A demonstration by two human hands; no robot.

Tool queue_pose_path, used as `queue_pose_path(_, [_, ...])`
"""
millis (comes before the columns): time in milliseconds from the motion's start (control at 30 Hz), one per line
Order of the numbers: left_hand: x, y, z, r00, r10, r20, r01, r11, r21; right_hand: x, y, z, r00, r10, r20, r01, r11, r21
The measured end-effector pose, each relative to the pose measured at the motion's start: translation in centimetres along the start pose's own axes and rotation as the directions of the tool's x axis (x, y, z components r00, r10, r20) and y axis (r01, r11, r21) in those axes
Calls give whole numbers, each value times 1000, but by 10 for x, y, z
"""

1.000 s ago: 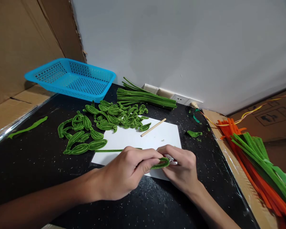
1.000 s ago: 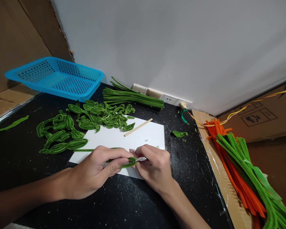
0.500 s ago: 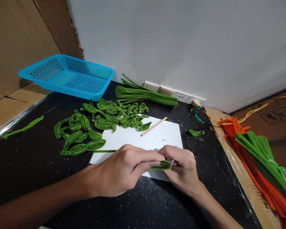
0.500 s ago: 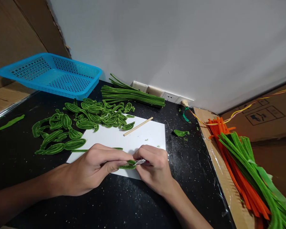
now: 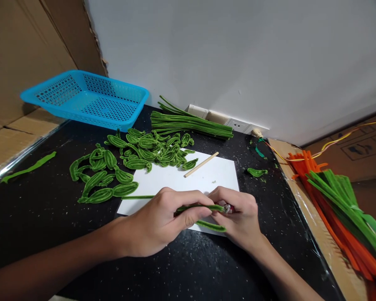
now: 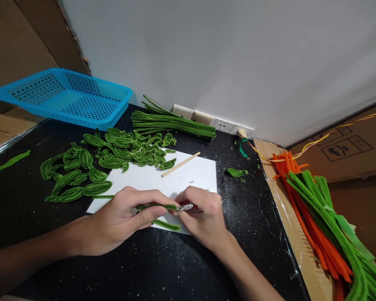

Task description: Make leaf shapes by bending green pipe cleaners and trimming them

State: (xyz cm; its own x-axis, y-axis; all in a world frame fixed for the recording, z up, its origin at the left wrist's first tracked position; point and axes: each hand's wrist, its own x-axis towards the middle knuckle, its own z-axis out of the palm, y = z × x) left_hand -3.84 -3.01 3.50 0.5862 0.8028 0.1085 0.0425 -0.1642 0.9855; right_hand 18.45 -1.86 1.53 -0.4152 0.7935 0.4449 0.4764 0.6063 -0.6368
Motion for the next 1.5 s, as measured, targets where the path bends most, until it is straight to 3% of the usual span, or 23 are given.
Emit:
queue_pose_path(167, [1,1,1,998,-57,-30,53,991,-121,4,-1,-2,983,148,-106,-150,989,-4])
queue_pose_path(400, [4,-4,0,993,-100,-69,96,993,-66,3,9,-3,946,259,-197,-271,962,-36])
queue_pose_path(533, [5,-8,-4,985,-99,-144,111,991,74,0,14,-6,933,315,-174,-330,942,-67])
queue_pose_path(633, [8,-10,-7,956,0,-294,80,962,261,-1,15,-7,938,307,-161,-327,938,-116])
queue_pose_path(733, [11,-12,-11,924,77,-374,51,946,320,0,17,-7,949,276,-155,-298,943,-148])
queue_pose_path(933, [17,-10,-15,891,75,-448,39,970,240,1,20,-6,950,282,-133,-297,949,-109])
queue_pose_path(1133, [19,-8,-17,889,-29,-456,72,995,76,0,20,-8,951,298,-87,-308,939,-152])
queue_pose_path(1300, [19,-3,-14,903,-210,-374,165,975,-147,2,22,-10,965,254,-65,-262,946,-193])
queue_pose_path(1500, [17,-2,-13,916,-269,-298,197,948,-251,2,27,-11,969,243,-49,-248,955,-163])
